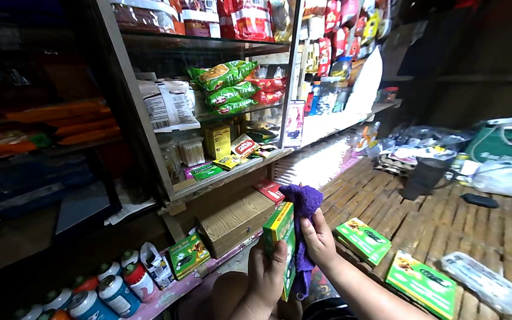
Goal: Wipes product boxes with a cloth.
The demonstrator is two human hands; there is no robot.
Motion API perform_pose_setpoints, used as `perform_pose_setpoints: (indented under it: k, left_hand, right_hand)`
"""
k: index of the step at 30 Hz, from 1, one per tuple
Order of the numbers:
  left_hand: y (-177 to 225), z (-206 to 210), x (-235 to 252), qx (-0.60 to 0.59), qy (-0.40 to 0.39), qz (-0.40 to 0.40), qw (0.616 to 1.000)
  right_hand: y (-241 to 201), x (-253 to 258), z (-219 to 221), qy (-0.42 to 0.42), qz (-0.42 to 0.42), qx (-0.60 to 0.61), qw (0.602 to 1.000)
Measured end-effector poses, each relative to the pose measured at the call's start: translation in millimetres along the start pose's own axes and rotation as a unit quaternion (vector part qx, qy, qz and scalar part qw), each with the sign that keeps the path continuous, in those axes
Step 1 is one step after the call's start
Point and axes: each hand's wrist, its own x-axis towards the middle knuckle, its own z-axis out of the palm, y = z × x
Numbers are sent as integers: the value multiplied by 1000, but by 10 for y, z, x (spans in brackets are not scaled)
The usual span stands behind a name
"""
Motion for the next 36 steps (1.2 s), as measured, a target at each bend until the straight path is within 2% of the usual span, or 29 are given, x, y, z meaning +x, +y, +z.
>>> perform_pose_setpoints:
  k: [13, 20, 24, 29, 36]
  left_hand:
    - [-26, -69, 61, -165, 89, 0, 982]
    - [44, -68, 140, -199, 173, -21, 965]
    - [161, -106, 164, -233, 172, -53, 956]
    - [200, -173, 125, -209, 157, 29, 965]
    - [210, -69, 203, -306, 201, -79, 927]
  right_hand:
    - [-70, -157, 91, -52, -9, -79, 995]
    - [-244, -187, 214, -143, -104, -129, 976]
    - [-352, -340, 328, -178, -167, -120, 962]
    - [-289, -348, 339, -191, -238, -79, 949]
    - [-183, -281, 277, -176, -245, -96, 949]
